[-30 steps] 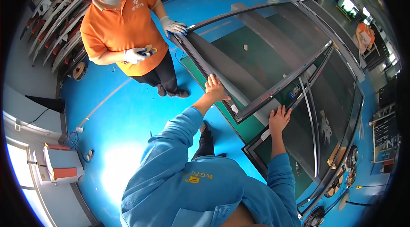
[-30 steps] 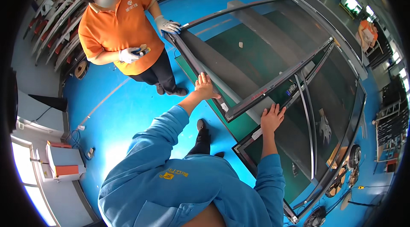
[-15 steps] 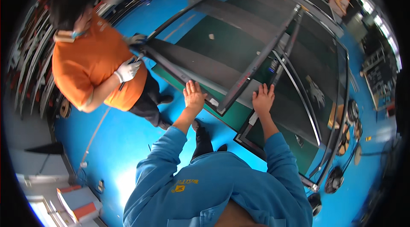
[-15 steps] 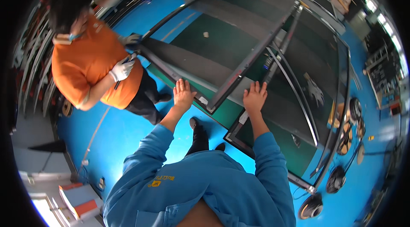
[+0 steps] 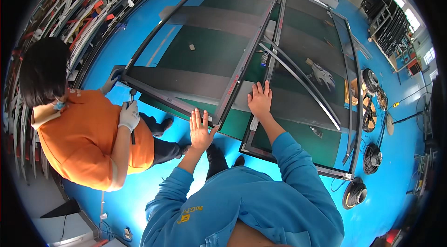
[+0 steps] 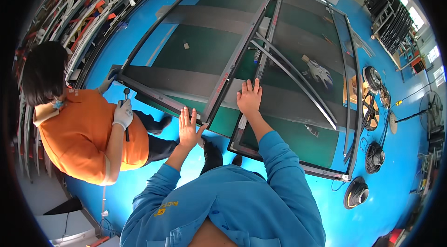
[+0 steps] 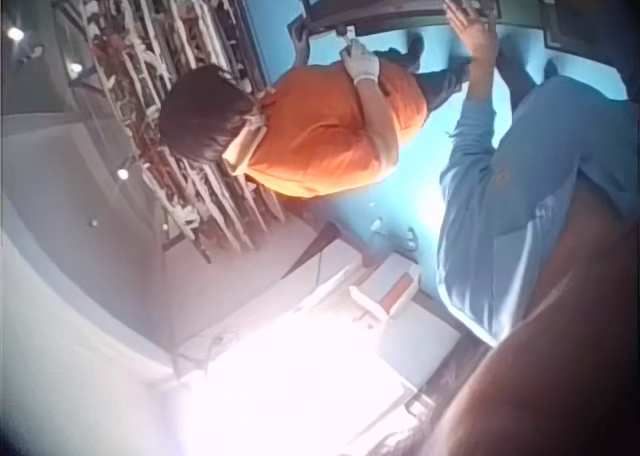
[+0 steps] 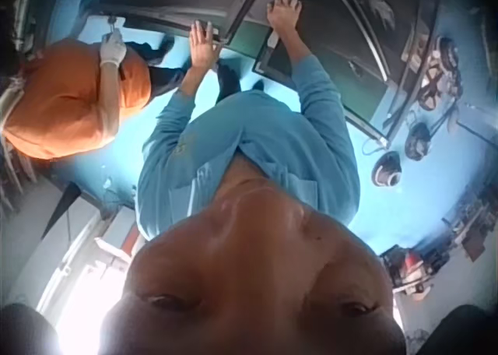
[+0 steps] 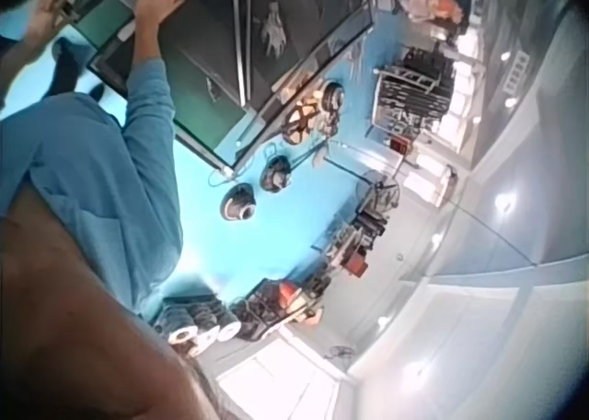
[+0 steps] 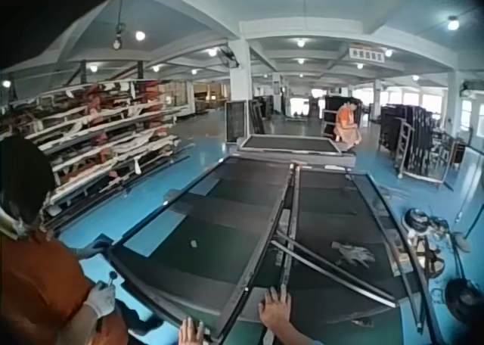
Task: The person lifts and positions a window frame on the assembly table, then holds it steady by hand while a coworker hammers the frame corners.
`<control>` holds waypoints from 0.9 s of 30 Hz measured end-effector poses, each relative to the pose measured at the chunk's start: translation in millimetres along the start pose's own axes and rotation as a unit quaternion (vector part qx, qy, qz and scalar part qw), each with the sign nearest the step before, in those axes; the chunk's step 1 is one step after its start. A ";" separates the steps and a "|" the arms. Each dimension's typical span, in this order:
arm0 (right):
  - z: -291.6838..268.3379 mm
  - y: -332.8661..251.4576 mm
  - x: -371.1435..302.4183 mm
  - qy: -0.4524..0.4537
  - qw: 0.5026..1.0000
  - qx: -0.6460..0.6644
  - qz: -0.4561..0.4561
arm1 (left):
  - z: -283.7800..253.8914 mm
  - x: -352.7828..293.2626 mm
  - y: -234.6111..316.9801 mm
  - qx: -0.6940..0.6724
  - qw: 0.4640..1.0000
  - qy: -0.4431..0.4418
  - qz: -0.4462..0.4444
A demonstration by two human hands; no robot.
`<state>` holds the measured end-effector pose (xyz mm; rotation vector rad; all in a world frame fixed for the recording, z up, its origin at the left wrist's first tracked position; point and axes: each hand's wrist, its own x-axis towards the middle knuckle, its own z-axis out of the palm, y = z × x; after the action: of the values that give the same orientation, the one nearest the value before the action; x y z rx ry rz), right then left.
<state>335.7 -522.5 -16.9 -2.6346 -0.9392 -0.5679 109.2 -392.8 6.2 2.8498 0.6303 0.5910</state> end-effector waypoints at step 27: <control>-1.4 -0.2 -1.5 0.004 1.000 0.008 -0.001 | 3.8 -8.8 5.7 0.001 1.000 -0.005 0.027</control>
<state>334.1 -523.7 -16.4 -2.6155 -0.9408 -0.5694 105.5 -402.0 1.0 2.8793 0.5534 0.5835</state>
